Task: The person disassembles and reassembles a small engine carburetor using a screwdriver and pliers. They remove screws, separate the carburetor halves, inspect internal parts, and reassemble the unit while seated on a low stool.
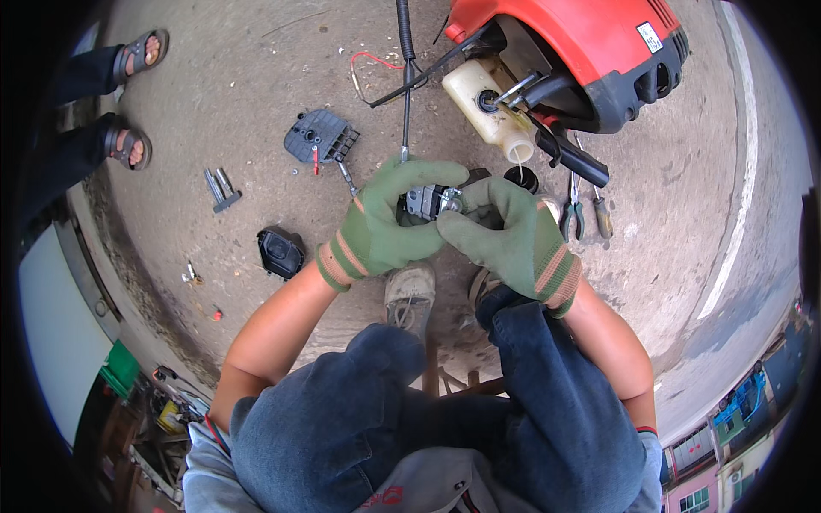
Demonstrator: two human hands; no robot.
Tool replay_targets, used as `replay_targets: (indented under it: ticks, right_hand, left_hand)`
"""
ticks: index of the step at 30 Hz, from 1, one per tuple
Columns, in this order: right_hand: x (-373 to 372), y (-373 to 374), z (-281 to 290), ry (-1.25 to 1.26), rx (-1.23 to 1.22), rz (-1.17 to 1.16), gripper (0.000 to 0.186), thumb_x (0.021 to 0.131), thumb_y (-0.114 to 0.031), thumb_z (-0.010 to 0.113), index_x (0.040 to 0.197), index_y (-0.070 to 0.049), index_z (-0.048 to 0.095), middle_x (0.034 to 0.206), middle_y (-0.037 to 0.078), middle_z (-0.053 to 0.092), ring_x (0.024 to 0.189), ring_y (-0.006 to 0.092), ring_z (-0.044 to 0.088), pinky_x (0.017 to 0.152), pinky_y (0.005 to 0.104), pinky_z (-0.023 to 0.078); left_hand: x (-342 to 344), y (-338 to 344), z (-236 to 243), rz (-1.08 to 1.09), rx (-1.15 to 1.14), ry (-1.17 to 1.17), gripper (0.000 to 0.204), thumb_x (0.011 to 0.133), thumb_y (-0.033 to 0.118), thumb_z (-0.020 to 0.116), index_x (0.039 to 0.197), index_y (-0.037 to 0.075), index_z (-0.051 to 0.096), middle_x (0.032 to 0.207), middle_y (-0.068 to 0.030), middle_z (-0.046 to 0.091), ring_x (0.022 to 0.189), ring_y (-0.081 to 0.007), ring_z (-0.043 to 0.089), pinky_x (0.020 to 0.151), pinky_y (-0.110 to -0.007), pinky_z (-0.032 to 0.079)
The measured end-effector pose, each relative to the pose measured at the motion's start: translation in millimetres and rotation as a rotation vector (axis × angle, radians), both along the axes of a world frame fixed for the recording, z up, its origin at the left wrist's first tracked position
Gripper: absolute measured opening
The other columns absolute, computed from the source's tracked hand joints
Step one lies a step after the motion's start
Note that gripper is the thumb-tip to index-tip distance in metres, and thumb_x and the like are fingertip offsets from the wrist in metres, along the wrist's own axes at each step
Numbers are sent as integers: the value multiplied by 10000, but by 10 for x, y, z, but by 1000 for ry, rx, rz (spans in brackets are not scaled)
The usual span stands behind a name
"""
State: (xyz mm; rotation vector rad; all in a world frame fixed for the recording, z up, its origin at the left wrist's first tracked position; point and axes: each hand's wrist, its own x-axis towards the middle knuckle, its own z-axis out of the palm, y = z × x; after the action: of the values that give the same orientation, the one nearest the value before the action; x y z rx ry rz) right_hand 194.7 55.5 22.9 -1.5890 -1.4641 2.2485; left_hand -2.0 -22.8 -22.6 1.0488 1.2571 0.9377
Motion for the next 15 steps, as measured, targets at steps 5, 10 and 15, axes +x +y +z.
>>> replay_targets:
  ticks: [5, 10, 15]
  right_hand:
    - [171, 12, 24, 103, 12, 43, 302, 922, -184, 738, 1151, 6, 683, 916, 81, 731, 797, 115, 673, 725, 292, 552]
    - [167, 43, 106, 18, 70, 131, 283, 919, -194, 740, 1124, -2, 699, 907, 119, 725, 828, 198, 699, 751, 344, 556]
    - [150, 57, 54, 19, 475, 260, 267, 934, -245, 702, 1047, -3, 702, 936, 193, 700, 903, 377, 682, 792, 451, 545]
  left_hand:
    - [-14, -24, 49, 34, -170, -210, 569, 821, 23, 806, 1358, 35, 619, 1308, -80, 640, 1122, -136, 631, 953, -303, 515]
    - [-26, -19, 1, -14, -112, -230, 634, 845, 10, 819, 1419, 47, 553, 1377, -54, 588, 1177, -121, 593, 1003, -312, 506]
    - [-28, 3, 21, -34, -195, -292, 645, 855, 5, 808, 1439, 57, 538, 1391, -45, 580, 1181, -118, 587, 1017, -309, 498]
